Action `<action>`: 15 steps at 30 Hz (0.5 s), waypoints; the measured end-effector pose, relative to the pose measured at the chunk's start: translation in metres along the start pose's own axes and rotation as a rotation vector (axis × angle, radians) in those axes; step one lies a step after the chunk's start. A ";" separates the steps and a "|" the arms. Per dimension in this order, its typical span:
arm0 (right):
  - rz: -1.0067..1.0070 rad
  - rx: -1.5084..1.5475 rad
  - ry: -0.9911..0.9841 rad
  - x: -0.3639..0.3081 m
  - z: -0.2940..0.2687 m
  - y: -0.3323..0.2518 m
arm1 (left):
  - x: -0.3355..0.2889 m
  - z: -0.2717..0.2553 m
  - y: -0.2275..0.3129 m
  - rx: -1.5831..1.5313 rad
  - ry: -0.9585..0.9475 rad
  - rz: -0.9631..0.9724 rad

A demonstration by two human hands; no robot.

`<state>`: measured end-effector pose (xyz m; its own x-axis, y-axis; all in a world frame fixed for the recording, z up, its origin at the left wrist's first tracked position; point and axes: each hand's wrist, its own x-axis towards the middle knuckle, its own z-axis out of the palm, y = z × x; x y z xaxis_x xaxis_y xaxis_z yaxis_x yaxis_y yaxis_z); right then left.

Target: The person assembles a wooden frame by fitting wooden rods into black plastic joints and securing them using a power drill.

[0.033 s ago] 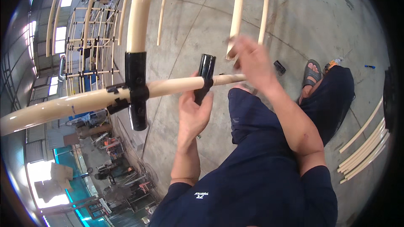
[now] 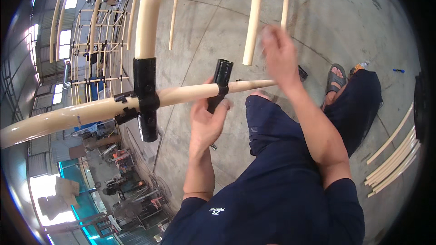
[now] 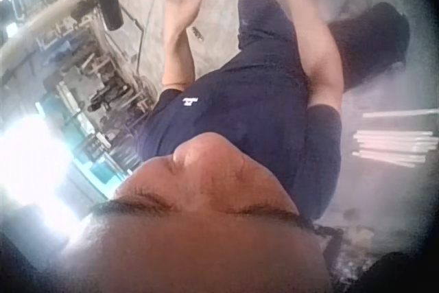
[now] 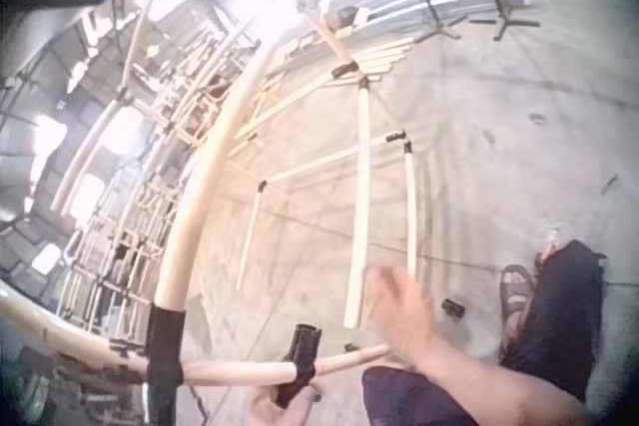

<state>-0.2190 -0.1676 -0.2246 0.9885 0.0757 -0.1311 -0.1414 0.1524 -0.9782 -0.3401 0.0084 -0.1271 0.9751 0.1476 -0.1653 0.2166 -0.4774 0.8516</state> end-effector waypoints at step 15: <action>0.363 0.700 -0.283 0.074 0.027 0.039 | 0.010 0.015 0.021 -0.054 0.063 -0.049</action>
<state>-0.1530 -0.1297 -0.2680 0.8374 0.4684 -0.2817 -0.5415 0.6404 -0.5447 -0.3251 -0.0131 -0.1189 0.9581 0.2247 -0.1777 0.2599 -0.4208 0.8692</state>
